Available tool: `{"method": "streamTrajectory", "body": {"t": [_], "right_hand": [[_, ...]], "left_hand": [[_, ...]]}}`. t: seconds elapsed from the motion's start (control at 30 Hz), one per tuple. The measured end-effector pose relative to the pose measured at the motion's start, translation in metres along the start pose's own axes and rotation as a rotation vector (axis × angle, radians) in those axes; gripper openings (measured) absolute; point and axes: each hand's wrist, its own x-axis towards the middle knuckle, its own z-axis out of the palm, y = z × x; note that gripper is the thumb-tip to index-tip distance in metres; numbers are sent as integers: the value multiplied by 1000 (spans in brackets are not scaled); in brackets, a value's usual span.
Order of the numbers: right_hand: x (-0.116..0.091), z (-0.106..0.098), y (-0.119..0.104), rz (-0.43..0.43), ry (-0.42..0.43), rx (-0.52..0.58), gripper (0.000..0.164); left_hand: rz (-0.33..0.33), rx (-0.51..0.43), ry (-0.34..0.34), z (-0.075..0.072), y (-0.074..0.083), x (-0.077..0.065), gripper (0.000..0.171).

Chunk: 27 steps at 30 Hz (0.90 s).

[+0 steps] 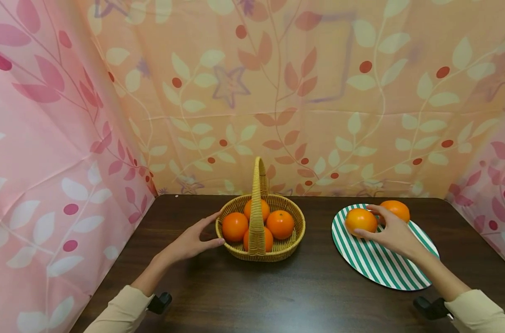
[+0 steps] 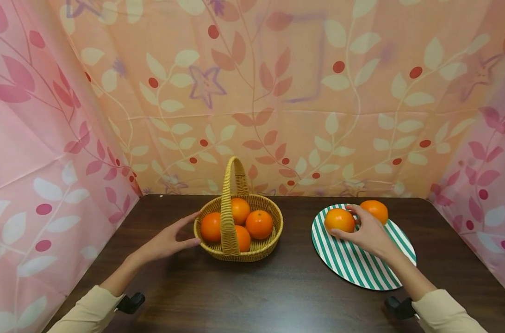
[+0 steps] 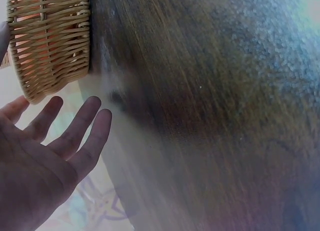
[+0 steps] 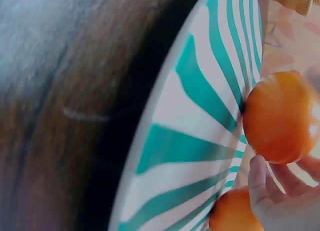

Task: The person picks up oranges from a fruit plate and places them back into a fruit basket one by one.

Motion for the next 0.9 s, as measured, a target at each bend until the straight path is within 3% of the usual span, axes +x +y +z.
{"method": "streamTrajectory", "body": {"t": [0.33,0.9], "right_hand": [[4,2,2,-56,31,-22,76],[7,-4,-7,-34,26,80,74]], "left_hand": [[-7,-7,-4,0,-1,0,85],[-3,-5,-2,1,0,-1,85]]}}
